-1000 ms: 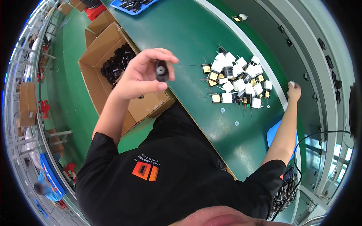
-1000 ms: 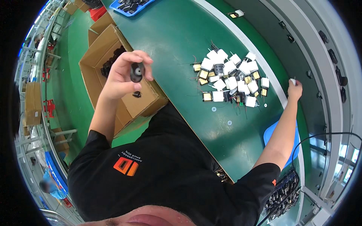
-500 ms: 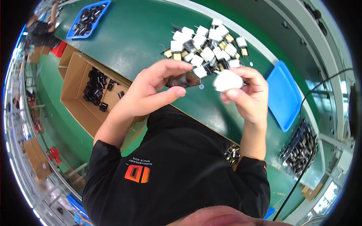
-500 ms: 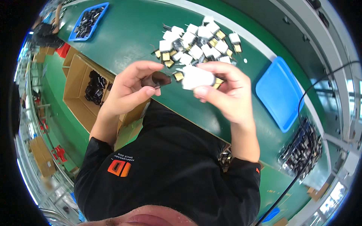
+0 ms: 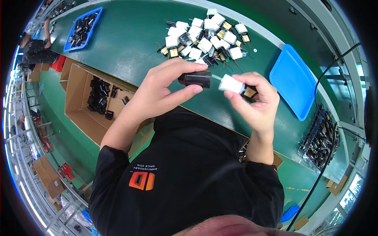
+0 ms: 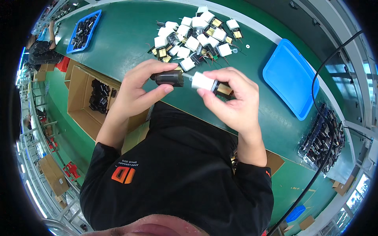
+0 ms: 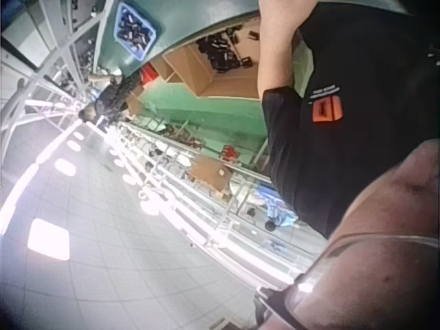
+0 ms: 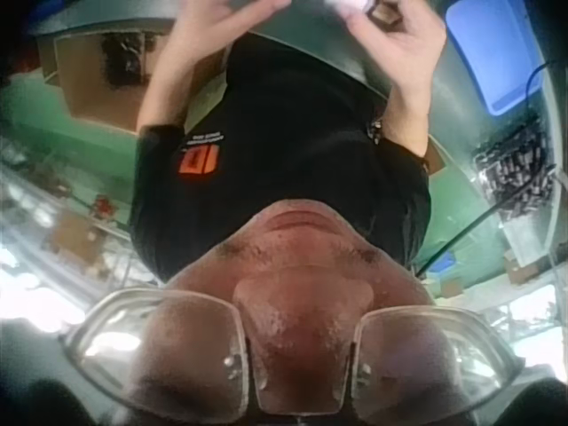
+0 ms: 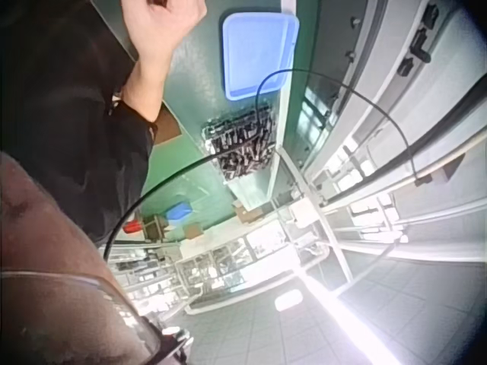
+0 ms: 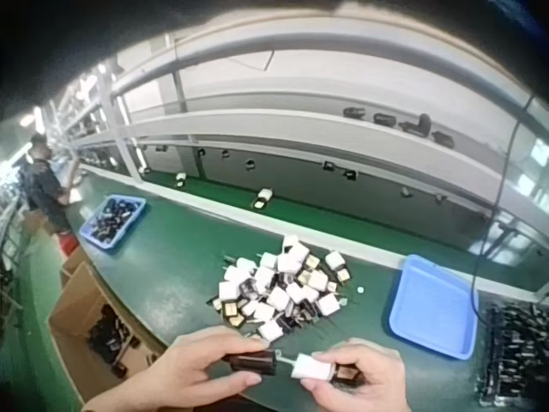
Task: Manually assembling small plastic housings by fitting internal components into the main shell on a factory line.
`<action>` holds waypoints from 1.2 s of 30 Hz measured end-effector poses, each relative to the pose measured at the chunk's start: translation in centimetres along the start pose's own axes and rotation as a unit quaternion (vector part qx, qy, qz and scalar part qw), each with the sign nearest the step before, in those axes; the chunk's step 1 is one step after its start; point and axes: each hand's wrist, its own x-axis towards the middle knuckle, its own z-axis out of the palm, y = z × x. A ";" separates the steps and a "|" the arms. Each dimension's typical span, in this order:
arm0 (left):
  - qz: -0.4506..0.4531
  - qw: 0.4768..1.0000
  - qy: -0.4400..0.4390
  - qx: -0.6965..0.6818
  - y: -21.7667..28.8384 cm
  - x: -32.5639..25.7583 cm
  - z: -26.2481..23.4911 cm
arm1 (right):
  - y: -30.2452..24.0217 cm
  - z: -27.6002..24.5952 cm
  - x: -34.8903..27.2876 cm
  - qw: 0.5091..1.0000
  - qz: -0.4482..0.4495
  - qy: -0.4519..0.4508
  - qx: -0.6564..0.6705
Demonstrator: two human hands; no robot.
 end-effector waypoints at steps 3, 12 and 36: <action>0.022 0.999 -0.031 -0.001 0.1 0.1 0.2 | -0.2 -0.1 0.1 0.999 -0.018 -0.042 0.010; -0.009 0.995 -0.098 -0.017 0.5 0.2 0.7 | -0.2 -0.5 0.2 0.993 0.005 -0.117 -0.034; 0.214 0.976 0.011 -0.025 1.2 2.5 5.7 | 6.4 3.5 -3.1 0.717 0.100 -0.084 0.685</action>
